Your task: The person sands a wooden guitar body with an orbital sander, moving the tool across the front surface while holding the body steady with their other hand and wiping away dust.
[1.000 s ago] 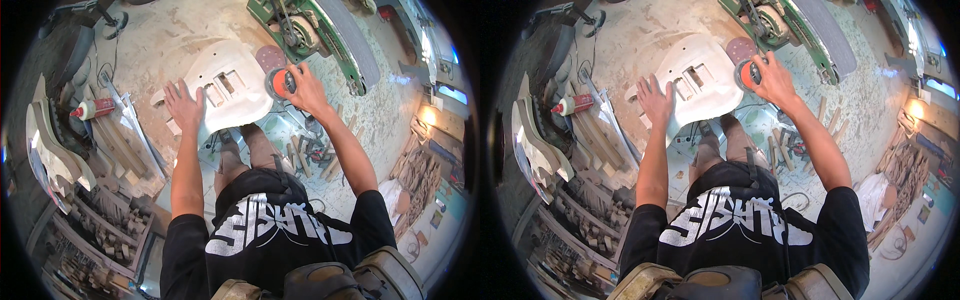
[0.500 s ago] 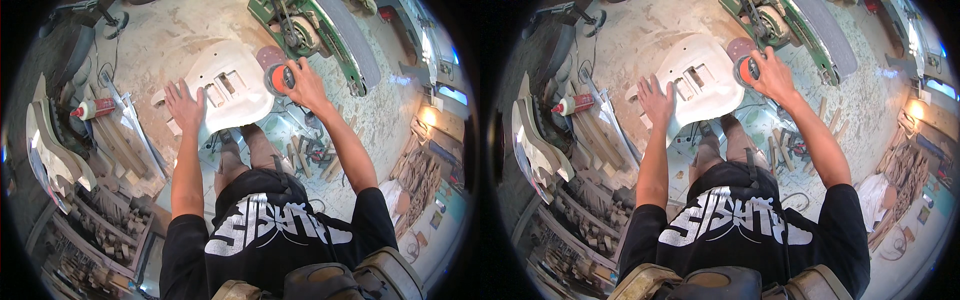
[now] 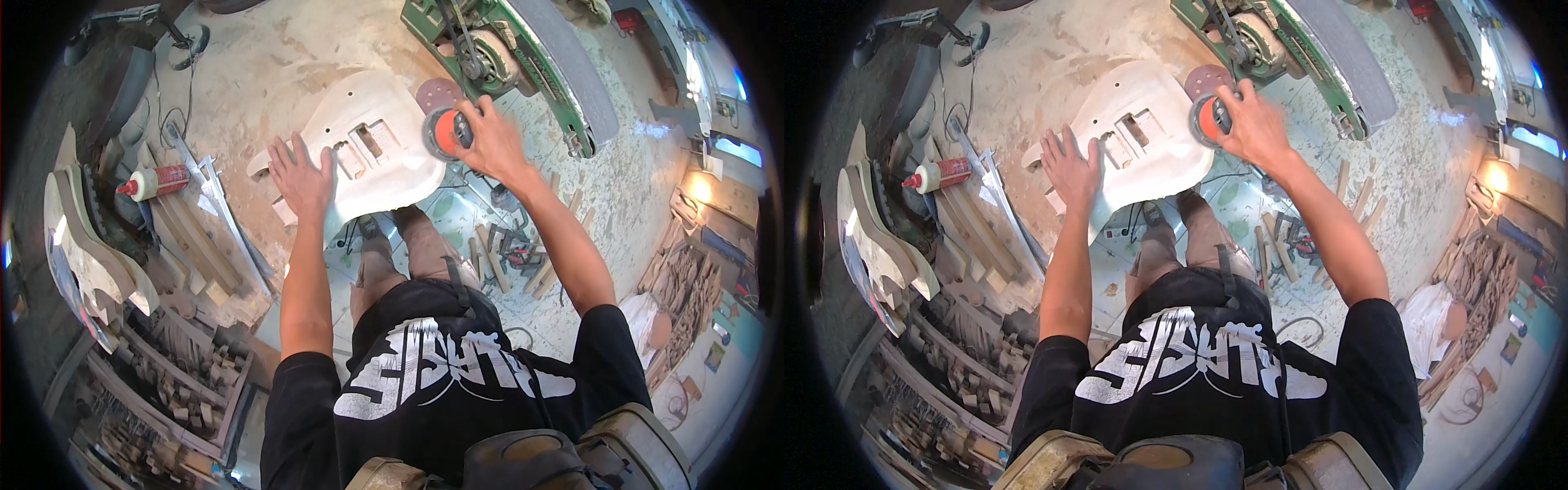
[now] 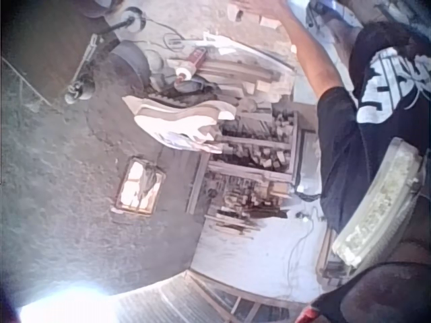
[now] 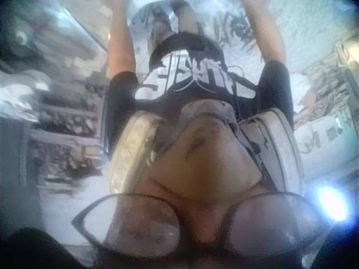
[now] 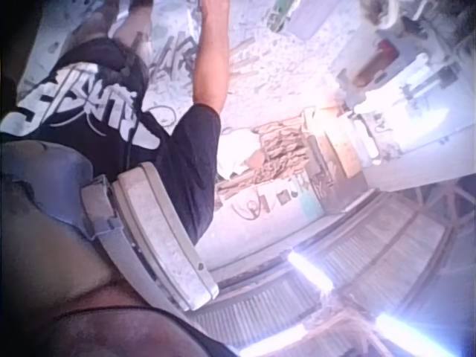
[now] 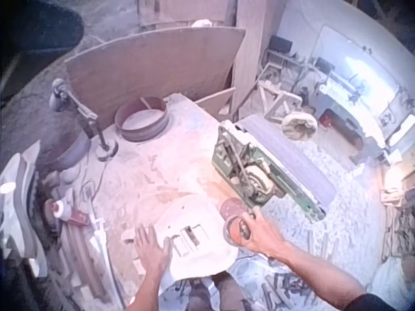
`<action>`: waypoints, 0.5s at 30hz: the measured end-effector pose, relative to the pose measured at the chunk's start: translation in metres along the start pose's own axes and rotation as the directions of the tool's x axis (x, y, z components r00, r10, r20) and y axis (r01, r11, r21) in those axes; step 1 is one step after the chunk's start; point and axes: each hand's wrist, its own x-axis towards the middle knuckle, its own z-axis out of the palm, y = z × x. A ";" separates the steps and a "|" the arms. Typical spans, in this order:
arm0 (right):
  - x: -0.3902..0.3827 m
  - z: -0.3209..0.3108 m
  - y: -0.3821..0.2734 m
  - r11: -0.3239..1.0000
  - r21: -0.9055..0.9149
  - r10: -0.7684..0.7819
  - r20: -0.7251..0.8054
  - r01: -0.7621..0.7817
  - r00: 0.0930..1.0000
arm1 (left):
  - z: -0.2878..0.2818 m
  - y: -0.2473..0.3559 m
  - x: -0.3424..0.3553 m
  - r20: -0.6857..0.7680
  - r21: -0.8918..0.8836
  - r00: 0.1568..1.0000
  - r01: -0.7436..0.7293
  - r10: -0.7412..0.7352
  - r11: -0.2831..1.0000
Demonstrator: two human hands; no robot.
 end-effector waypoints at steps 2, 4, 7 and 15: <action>-0.004 0.002 -0.001 1.000 0.014 -0.019 0.006 0.019 1.000 | 0.000 -0.001 0.000 0.000 0.006 1.000 -0.006 0.006 1.000; -0.003 0.006 0.004 0.999 0.037 0.010 -0.005 -0.010 1.000 | 0.000 0.000 0.001 -0.001 0.011 1.000 -0.013 0.013 1.000; 0.004 0.003 0.023 0.998 -0.032 0.043 -0.057 -0.044 0.997 | 0.000 0.000 0.001 0.003 -0.010 1.000 -0.007 0.007 1.000; -0.040 -0.010 0.031 0.976 0.087 0.208 -0.085 -0.201 0.975 | 0.002 -0.003 0.000 -0.012 0.002 1.000 -0.023 0.024 1.000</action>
